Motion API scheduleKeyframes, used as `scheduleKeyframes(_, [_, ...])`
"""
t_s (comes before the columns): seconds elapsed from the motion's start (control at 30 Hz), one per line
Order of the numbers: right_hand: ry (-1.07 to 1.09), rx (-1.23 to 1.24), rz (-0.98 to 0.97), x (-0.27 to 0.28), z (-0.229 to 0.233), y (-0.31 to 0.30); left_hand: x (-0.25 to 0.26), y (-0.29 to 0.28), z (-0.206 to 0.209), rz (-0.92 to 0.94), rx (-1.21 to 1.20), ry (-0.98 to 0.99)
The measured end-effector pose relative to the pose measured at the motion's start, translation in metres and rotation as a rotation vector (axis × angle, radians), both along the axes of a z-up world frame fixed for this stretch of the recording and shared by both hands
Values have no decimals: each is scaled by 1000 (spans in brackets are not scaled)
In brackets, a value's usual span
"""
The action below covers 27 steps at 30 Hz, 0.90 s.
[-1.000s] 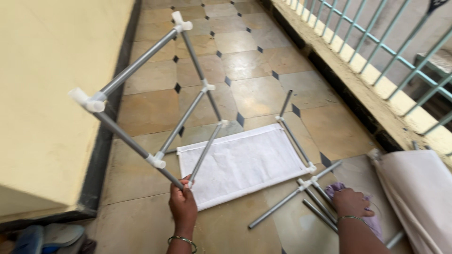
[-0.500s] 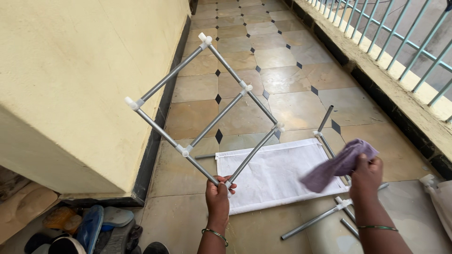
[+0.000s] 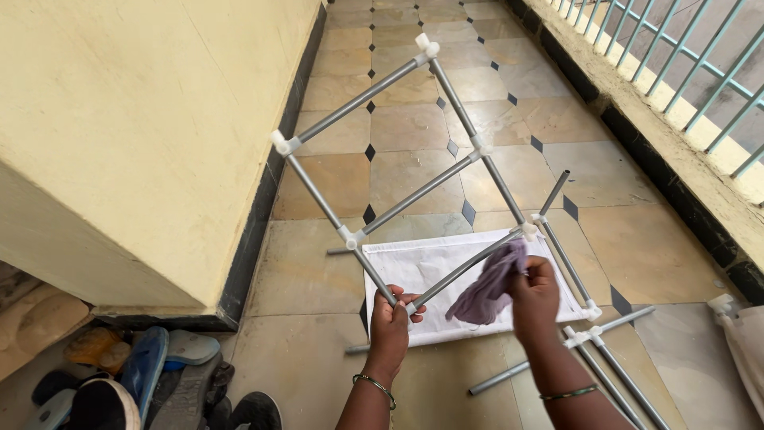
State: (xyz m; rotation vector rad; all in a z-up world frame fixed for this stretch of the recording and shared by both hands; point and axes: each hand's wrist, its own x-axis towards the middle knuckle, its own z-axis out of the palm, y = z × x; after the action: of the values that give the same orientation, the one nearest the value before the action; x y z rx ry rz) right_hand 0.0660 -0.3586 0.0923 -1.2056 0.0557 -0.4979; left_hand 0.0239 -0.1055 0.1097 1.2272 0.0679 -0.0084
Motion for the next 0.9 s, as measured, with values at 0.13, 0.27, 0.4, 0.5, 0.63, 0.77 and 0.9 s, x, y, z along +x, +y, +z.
scheduleKeyframes(0.13, [0,-360,-55,-12,-5,25,-5,-10,2,-28,-31,-7])
scheduleKeyframes(0.27, [127,-680,-39,-30,12,46,-4,-11,6,-52,-15,-36])
scheduleKeyframes(0.4, [20,-818,59,-48,30,70,0,-11,-1,-55,-39,-67])
scheduleKeyframes(0.5, [-91,-1131,64,-59,41,82,0,-14,-9,-50,-87,-58])
scheduleKeyframes(0.63, [18,-1238,45,-52,49,71,-1,-10,-7,-44,-23,-63])
scheduleKeyframes(0.77, [87,-1200,-26,-48,44,64,-3,-10,0,-90,96,-82])
scheduleKeyframes(0.9, [-50,-1259,12,-57,37,80,-1,-15,-2,-46,34,-45])
